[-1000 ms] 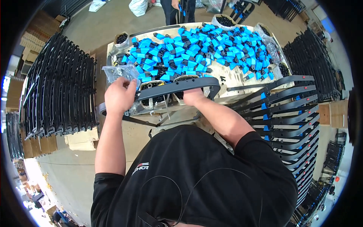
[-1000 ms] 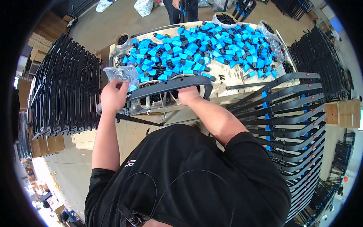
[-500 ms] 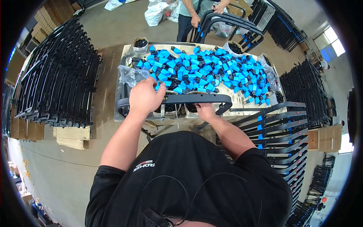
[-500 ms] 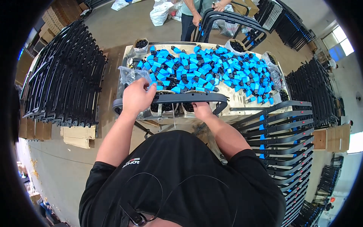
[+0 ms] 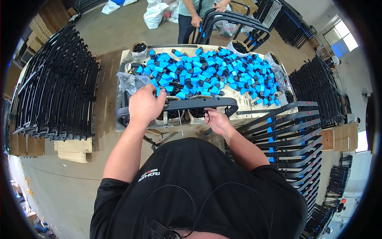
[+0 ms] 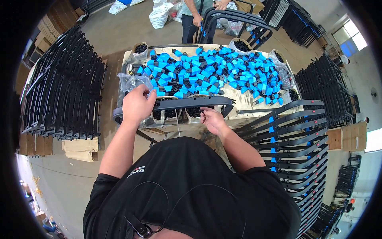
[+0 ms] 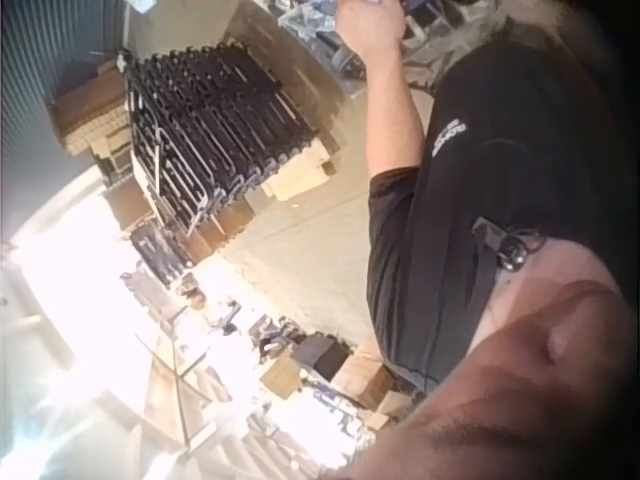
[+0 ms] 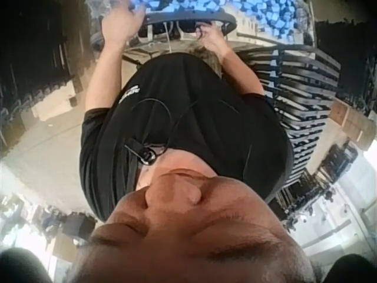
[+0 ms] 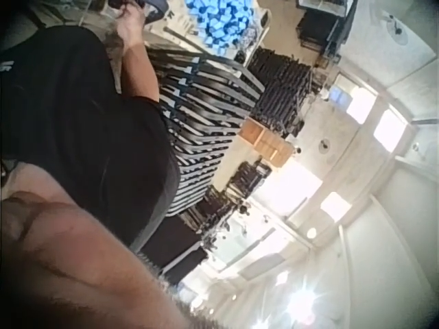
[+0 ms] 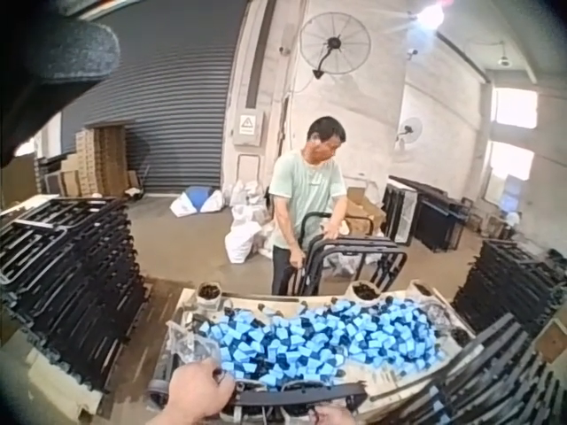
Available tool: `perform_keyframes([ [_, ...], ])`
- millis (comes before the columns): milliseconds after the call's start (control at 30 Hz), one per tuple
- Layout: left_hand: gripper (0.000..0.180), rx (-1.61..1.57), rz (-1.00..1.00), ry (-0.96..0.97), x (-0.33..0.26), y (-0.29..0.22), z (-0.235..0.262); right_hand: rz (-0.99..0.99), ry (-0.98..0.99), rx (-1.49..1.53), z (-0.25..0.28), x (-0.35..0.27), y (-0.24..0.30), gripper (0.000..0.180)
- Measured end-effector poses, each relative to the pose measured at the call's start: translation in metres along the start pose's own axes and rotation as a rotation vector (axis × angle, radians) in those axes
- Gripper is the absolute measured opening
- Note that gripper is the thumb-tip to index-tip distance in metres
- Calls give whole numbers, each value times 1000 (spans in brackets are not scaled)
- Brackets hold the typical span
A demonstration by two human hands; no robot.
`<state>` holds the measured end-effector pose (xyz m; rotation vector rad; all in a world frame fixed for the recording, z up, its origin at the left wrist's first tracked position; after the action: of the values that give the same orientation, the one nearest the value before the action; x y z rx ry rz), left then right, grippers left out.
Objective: Assembling black metal frames by attaching blue plastic components and tightening bolts with a tool.
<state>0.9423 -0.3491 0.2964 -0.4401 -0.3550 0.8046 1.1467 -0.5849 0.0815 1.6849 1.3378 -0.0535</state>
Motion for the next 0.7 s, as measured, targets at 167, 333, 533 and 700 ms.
perform_keyframes([
  [167,32,-7,-64,-96,-5,-1,-1,-105,137,181,-27,-26,-1,14],
  [333,22,-135,-277,-297,-19,-8,8,-130,297,221,-49,-39,-2,10],
  [533,12,-532,-398,-440,-51,1,22,-103,314,221,-40,-51,-1,6],
  [700,12,-638,-381,-349,-107,7,12,-104,168,328,-26,-66,4,12],
])
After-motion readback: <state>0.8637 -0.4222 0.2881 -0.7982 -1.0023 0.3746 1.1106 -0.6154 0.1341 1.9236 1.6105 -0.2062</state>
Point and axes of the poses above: each hand's wrist, its own x-axis towards the middle knuckle, its own z-axis out of the back of the hand, y = z × x, the point moved 5 cm from there along x, towards the middle knuckle, and after that the axes turned 2 degrees about -x, right-handed, at the moved point
